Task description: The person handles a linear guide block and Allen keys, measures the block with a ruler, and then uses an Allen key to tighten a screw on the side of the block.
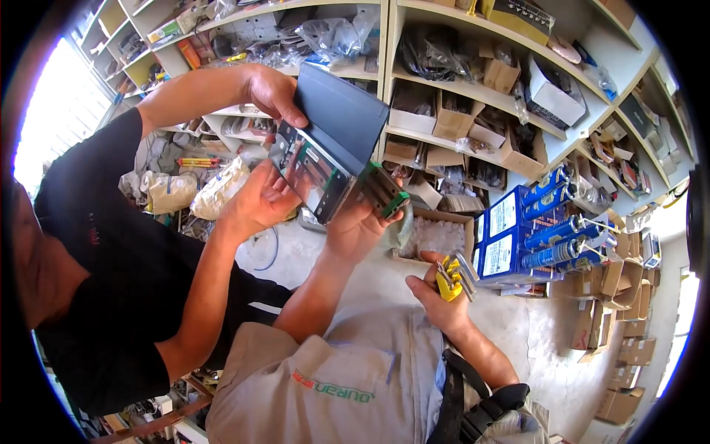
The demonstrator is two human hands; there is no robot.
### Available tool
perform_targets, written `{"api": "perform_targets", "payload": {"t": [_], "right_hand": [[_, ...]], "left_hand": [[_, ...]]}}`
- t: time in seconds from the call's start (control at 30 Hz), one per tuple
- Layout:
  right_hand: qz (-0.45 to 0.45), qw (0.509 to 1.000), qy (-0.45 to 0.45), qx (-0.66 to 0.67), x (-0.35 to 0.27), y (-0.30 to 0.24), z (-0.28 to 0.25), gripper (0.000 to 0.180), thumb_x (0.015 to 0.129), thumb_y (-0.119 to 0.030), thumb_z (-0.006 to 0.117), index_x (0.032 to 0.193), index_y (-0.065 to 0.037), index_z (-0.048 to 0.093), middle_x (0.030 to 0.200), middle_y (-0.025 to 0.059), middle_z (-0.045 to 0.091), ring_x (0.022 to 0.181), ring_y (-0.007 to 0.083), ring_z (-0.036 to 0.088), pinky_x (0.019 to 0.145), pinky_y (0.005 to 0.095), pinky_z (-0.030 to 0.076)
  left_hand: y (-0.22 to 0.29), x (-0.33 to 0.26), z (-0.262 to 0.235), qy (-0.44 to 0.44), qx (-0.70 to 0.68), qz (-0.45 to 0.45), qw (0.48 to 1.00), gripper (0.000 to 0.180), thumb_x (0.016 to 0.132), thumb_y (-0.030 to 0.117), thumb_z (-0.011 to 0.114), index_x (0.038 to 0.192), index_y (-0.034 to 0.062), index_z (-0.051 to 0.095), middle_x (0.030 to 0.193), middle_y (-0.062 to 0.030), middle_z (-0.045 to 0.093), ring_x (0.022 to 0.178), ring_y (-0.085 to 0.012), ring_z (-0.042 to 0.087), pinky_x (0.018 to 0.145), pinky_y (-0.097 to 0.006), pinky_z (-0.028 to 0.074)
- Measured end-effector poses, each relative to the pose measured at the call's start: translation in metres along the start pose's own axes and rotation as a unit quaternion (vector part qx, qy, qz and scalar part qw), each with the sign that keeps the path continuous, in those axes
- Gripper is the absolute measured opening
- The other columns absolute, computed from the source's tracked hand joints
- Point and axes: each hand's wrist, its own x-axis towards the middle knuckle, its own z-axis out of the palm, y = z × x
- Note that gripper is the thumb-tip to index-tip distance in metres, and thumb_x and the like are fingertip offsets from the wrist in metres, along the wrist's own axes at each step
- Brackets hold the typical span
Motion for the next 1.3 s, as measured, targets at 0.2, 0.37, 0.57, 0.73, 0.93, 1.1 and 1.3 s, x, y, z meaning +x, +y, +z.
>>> {"api": "perform_targets", "payload": {"t": [0.2, 0.37, 0.57, 0.73, 0.93, 1.1, 1.3], "right_hand": [[-0.009, 1.0, -0.008, 0.005, 0.0, 0.0, -0.001, 0.047, 0.083, 0.0, 0.077, 0.126, 0.001, 0.06, 0.066, -0.0099, 0.048, 0.059, 0.0004, 0.044, 0.054, 0.0201, 0.039], [-0.005, 1.0, -0.015, 0.009, 0.0, 0.001, -0.003, 0.048, 0.083, 0.0, 0.077, 0.128, 0.001, 0.059, 0.066, -0.01, 0.047, 0.058, 0.0002, 0.044, 0.053, 0.0203, 0.038], [-0.011, 1.0, -0.008, 0.024, -0.002, -0.001, -0.004, 0.047, 0.083, 0.0, 0.077, 0.127, 0.0, 0.06, 0.066, -0.0104, 0.046, 0.058, 0.0001, 0.042, 0.053, 0.0203, 0.037], [-0.036, 0.999, -0.011, -0.018, -0.001, 0.003, -0.001, 0.046, 0.083, 0.001, 0.076, 0.127, 0.0, 0.06, 0.065, -0.0104, 0.045, 0.058, 0.0003, 0.042, 0.052, 0.0209, 0.036], [-0.008, 1.0, -0.005, 0.011, -0.002, -0.003, 0.001, 0.045, 0.084, 0.0, 0.076, 0.125, -0.002, 0.061, 0.069, -0.0071, 0.049, 0.06, 0.0018, 0.044, 0.052, 0.0219, 0.038], [0.048, 0.998, 0.025, 0.04, -0.007, 0.014, -0.012, 0.046, 0.085, -0.012, 0.077, 0.127, -0.007, 0.059, 0.087, 0.0027, 0.063, 0.074, 0.0108, 0.056, 0.066, 0.0292, 0.049], [0.05, 0.99, 0.135, 0.006, -0.029, -0.011, -0.076, 0.044, 0.087, -0.017, 0.074, 0.127, -0.007, 0.057, 0.091, 0.0108, 0.067, 0.08, 0.0168, 0.061, 0.073, 0.033, 0.051]], "left_hand": [[0.0, 0.0, 0.003, -0.007, 0.022, 0.008, 1.0, 0.059, 0.098, 0.001, 0.048, 0.154, 0.0117, 0.031, 0.149, -0.0263, 0.042, 0.13, -0.0437, 0.051, 0.1, -0.05, 0.051], [-0.001, 0.001, 0.005, -0.005, 0.051, 0.01, 0.999, 0.057, 0.099, 0.003, 0.049, 0.153, 0.0083, 0.031, 0.149, -0.0263, 0.042, 0.13, -0.0425, 0.051, 0.1, -0.048, 0.051], [-0.003, 0.002, 0.002, 0.007, 0.022, 0.001, 1.0, 0.057, 0.098, 0.003, 0.049, 0.153, 0.0105, 0.033, 0.148, -0.0256, 0.044, 0.129, -0.0411, 0.053, 0.1, -0.048, 0.052], [0.0, 0.0, 0.005, 0.012, 0.034, 0.007, 0.999, 0.058, 0.098, 0.003, 0.05, 0.153, 0.0133, 0.034, 0.147, -0.0257, 0.045, 0.129, -0.0414, 0.053, 0.099, -0.048, 0.053], [0.002, 0.005, 0.007, 0.012, 0.033, 0.007, 0.999, 0.058, 0.097, 0.003, 0.052, 0.151, 0.0127, 0.037, 0.147, -0.0261, 0.045, 0.127, -0.0409, 0.055, 0.098, -0.047, 0.053], [-0.021, 0.018, -0.007, 0.092, 0.092, -0.017, 0.991, 0.054, 0.091, 0.004, 0.06, 0.142, 0.0058, 0.045, 0.14, -0.0253, 0.05, 0.116, -0.0389, 0.06, 0.094, -0.047, 0.053], [-0.097, 0.034, 0.022, 0.031, 0.141, -0.117, 0.982, 0.058, 0.096, 0.002, 0.054, 0.151, 0.0096, 0.036, 0.145, -0.027, 0.045, 0.121, -0.0379, 0.059, 0.092, -0.046, 0.058]]}}
